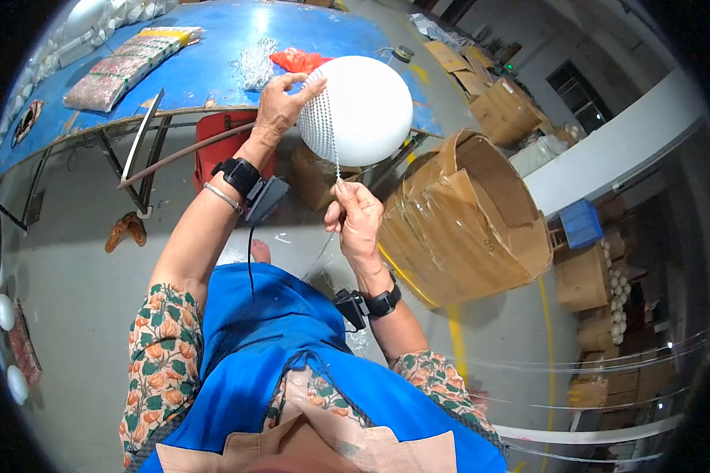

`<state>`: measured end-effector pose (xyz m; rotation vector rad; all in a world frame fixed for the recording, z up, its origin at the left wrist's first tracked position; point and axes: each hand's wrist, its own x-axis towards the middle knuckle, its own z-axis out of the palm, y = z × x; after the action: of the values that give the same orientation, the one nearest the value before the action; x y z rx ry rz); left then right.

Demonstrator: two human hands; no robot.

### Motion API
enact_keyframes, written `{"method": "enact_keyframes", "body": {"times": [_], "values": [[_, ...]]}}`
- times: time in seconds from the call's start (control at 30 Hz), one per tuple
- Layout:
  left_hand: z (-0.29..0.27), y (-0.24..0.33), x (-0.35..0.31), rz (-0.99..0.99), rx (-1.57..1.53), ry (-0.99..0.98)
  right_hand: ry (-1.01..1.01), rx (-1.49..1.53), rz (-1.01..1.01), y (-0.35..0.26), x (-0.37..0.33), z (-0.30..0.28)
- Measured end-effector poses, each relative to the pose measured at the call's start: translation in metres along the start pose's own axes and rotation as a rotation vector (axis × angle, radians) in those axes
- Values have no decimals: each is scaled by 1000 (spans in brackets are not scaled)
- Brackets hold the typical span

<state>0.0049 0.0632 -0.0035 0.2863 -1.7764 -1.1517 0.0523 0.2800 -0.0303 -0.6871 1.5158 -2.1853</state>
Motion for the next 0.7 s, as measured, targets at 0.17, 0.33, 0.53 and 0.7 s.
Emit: {"method": "enact_keyframes", "body": {"times": [0.17, 0.33, 0.53, 0.7], "values": [[2, 7, -8, -13, -105, -59, 5, -30, -38, 2, 6, -3], [0, -8, -23, 145, 92, -120, 10, -116, -15, 0, 10, -9], [-5, 3, -4, -100, 5, -166, -69, -195, -43, -12, -14, -13], [3, 6, -3, -26, -28, 60, -101, -229, 87, -25, -58, -10]]}}
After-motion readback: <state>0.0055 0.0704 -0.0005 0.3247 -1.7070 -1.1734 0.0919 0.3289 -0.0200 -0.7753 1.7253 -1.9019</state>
